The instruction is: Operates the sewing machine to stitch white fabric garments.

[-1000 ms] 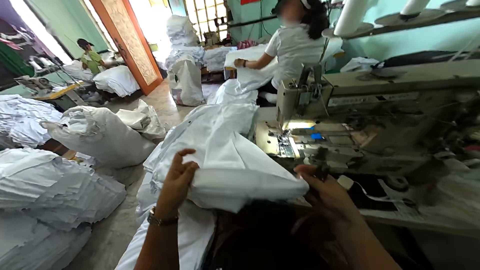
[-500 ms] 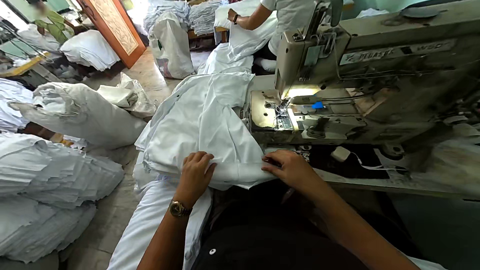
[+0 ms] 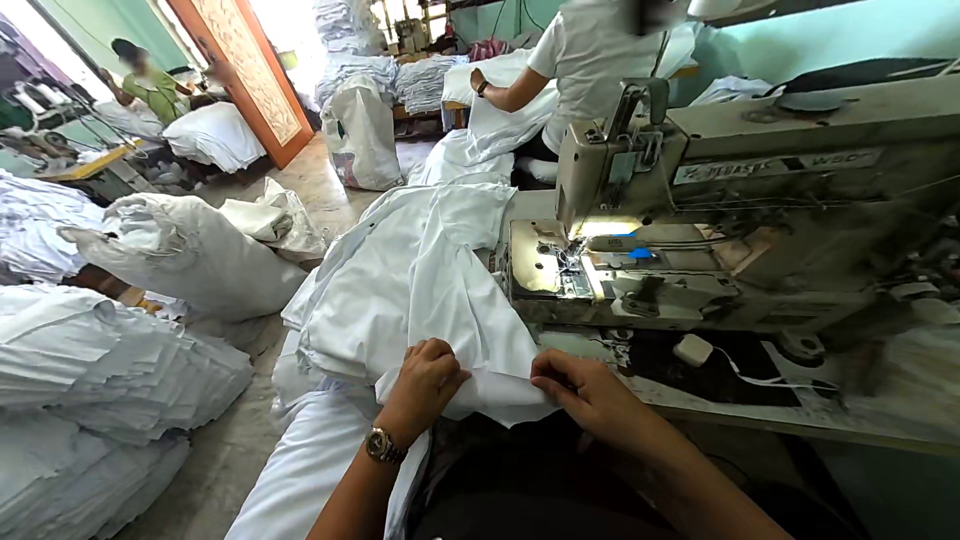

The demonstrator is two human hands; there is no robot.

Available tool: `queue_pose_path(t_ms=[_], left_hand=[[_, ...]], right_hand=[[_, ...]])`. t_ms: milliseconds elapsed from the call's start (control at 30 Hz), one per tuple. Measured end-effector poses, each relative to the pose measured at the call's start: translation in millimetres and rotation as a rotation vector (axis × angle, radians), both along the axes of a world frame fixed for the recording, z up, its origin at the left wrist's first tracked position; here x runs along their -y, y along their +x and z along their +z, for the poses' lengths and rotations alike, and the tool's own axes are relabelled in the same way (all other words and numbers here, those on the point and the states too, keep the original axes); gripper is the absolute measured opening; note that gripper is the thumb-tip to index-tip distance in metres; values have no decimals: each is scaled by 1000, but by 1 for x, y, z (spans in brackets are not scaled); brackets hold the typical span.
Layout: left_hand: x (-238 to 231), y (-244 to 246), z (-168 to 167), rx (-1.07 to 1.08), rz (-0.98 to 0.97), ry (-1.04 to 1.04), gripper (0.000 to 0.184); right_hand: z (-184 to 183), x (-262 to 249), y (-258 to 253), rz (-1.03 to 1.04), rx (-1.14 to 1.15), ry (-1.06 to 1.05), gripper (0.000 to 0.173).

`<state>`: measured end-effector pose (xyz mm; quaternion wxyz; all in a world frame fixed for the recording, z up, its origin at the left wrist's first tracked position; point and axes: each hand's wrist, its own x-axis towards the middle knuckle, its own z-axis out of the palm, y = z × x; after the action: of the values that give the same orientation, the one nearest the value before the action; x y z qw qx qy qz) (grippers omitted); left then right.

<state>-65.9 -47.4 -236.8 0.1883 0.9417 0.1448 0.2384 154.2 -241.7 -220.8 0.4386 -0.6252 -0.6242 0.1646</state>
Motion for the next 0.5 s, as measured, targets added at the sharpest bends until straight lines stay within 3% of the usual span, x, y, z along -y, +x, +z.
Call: queue_pose_path(t_ms=[133, 267, 333, 400, 500], left_hand=[[6, -12, 20, 117, -75, -160, 27], [17, -25, 50, 259, -238, -469, 18], [20, -31, 61, 266, -329, -623, 27], [19, -35, 69, 220, -401, -713, 49], [24, -37, 74, 175, -314, -633, 48]], right_hand=[[3, 8, 8, -59, -49, 165, 20], [10, 14, 14, 54, -216, 304, 17], [15, 15, 16, 129, -250, 324, 16], [21, 15, 18, 145, -237, 305, 22], [25, 18, 16, 50, -67, 257, 30]])
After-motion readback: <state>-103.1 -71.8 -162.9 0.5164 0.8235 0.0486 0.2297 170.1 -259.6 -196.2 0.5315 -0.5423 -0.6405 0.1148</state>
